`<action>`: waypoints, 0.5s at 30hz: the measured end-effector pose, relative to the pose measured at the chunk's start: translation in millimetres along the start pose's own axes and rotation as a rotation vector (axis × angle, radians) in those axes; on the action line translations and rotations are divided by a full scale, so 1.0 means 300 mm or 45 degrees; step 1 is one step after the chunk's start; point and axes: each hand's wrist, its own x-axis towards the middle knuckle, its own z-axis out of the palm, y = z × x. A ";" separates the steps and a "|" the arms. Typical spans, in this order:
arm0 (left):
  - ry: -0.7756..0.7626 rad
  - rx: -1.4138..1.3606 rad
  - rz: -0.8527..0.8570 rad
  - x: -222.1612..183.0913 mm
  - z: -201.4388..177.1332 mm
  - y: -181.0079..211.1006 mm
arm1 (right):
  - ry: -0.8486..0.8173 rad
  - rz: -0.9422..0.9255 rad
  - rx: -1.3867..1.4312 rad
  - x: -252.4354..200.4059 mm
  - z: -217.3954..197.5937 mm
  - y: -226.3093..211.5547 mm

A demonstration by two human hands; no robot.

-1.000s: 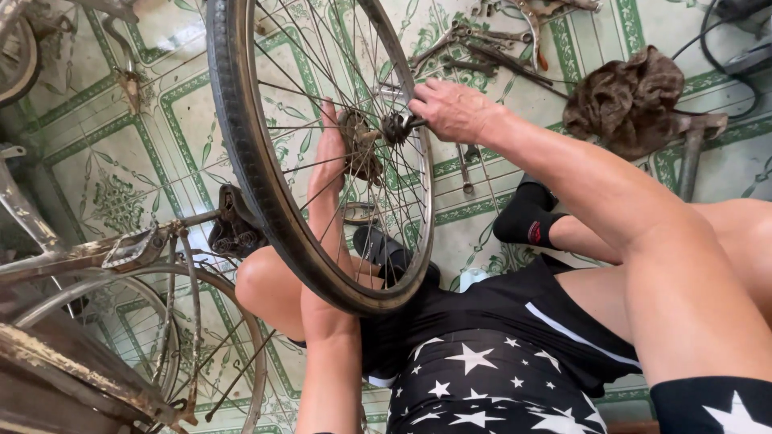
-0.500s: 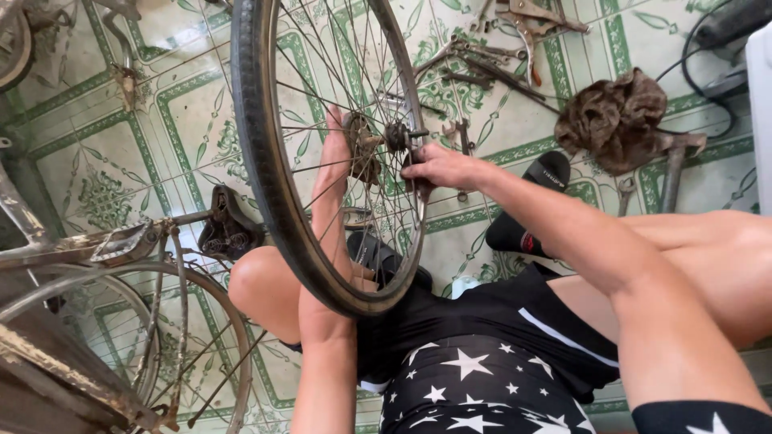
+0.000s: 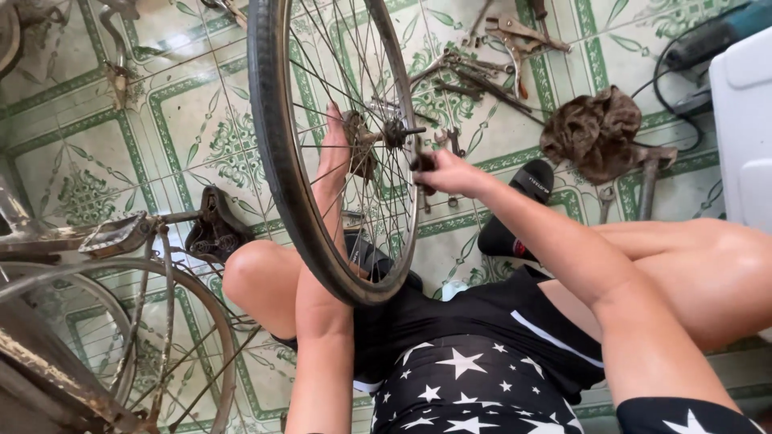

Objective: The person is sitting on the floor repairing a bicycle wheel by hand and using a tool. They work on the gear and axle assembly while holding the wheel upright between their legs.

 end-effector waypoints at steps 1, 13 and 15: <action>0.003 0.019 -0.016 0.004 0.001 0.006 | 0.137 -0.065 -0.268 -0.010 -0.008 0.028; -0.046 0.015 -0.108 0.028 -0.025 -0.029 | 0.595 -0.647 -1.046 -0.006 -0.134 -0.014; -0.044 0.037 0.057 0.068 -0.034 -0.096 | 0.631 -0.702 -1.079 0.004 -0.136 -0.006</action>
